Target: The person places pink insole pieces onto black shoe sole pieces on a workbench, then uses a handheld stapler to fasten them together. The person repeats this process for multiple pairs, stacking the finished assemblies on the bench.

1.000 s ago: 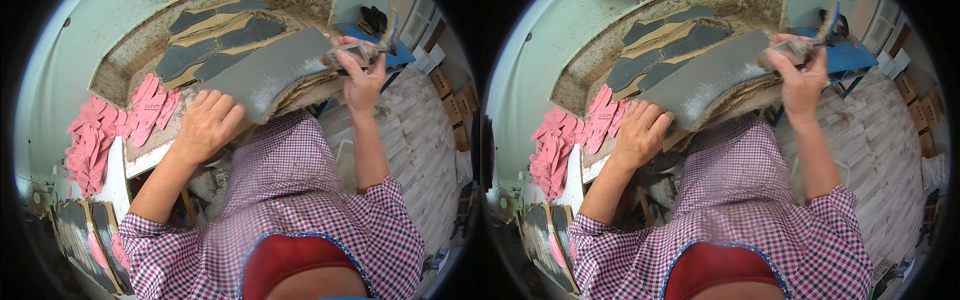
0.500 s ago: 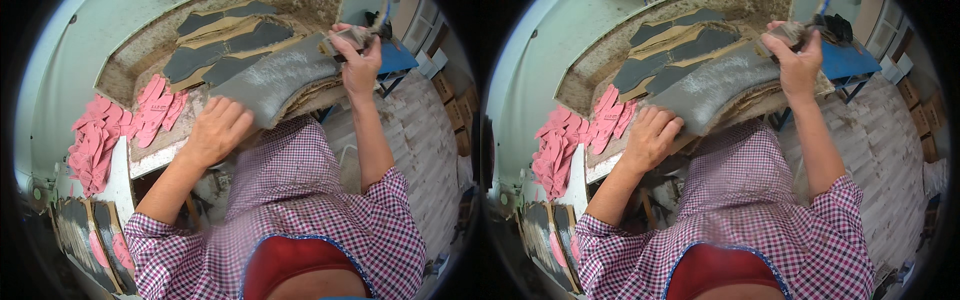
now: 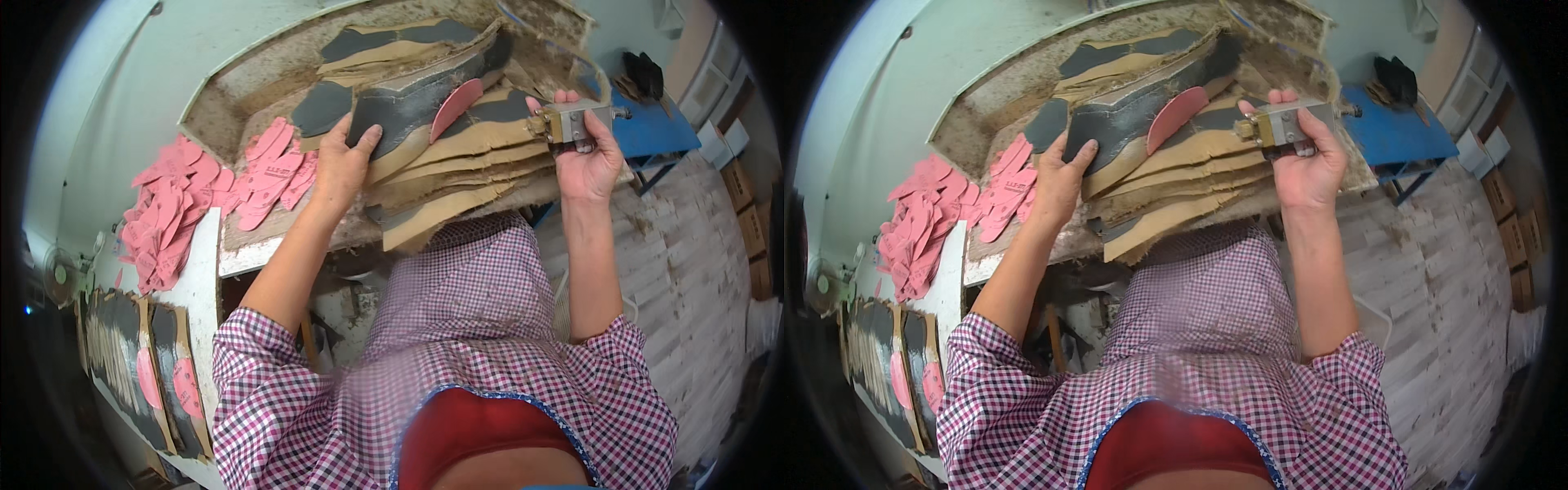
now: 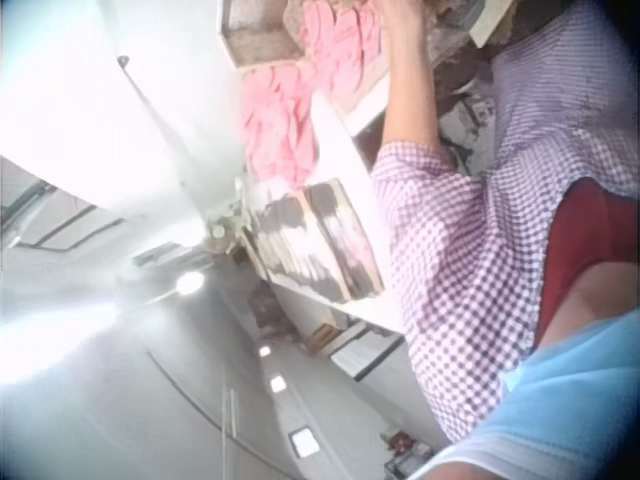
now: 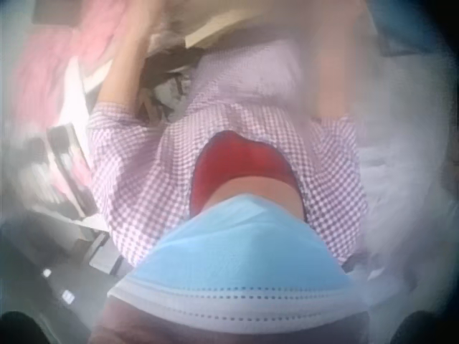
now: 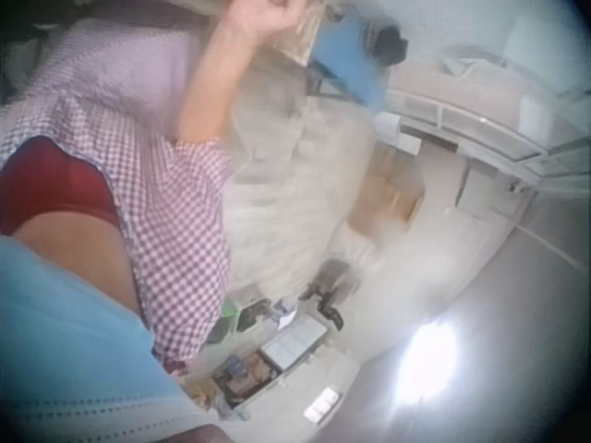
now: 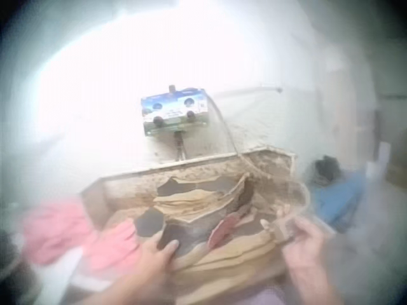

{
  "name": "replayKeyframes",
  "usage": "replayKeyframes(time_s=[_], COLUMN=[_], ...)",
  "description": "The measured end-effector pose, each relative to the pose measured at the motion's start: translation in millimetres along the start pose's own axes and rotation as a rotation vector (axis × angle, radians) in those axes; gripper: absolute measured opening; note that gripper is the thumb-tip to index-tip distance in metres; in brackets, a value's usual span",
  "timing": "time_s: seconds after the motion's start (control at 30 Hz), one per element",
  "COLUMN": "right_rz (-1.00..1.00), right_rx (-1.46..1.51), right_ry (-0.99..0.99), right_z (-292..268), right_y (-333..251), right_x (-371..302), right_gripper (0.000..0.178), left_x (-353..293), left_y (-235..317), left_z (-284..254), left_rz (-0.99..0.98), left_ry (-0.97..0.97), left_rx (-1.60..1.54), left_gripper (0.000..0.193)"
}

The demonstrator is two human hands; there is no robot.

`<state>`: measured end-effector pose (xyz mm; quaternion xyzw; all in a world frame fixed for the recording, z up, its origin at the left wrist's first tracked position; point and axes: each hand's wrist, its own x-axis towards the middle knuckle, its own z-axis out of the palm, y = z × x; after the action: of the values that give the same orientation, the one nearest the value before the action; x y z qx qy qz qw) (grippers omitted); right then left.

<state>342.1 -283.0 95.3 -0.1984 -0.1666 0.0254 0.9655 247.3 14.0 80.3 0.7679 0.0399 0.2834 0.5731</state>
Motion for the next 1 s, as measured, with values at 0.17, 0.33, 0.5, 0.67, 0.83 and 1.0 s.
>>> replayKeyframes(time_s=[0.17,0.33,0.5,0.67,0.83,1.0], right_rz=[0.207,0.195,0.169,0.162,0.204,0.199], right_rx=[0.023,-0.122,-0.159,-0.133,-0.153,-0.109], right_ry=[-0.133,0.133,0.107,0.130,0.050,0.090], right_z=[-16.1,-43.4,-50.0,-42.5,-66.2,-81.1], right_y=[13.0,25.7,-1.1,-5.5,-15.6,-28.7], right_x=[23.4,37.5,42.7,38.5,53.2,46.6], right_gripper=[0.043,0.053,0.053,0.055,0.057,0.054], left_x=[-33.3,-135.6,-234.9,-349.5,-448.3,-408.1], left_y=[33.0,49.2,63.0,109.0,120.1,88.8], left_z=[-60.6,-179.1,-305.7,-401.0,-440.7,-403.8], left_rz=[0.154,0.045,0.011,0.022,-0.330,-0.523], left_ry=[0.107,0.504,0.790,1.135,1.305,1.081], left_rx=[-0.077,-0.039,0.108,0.074,0.378,1.985], left_gripper=[0.024,0.029,0.034,0.034,0.031,0.058])
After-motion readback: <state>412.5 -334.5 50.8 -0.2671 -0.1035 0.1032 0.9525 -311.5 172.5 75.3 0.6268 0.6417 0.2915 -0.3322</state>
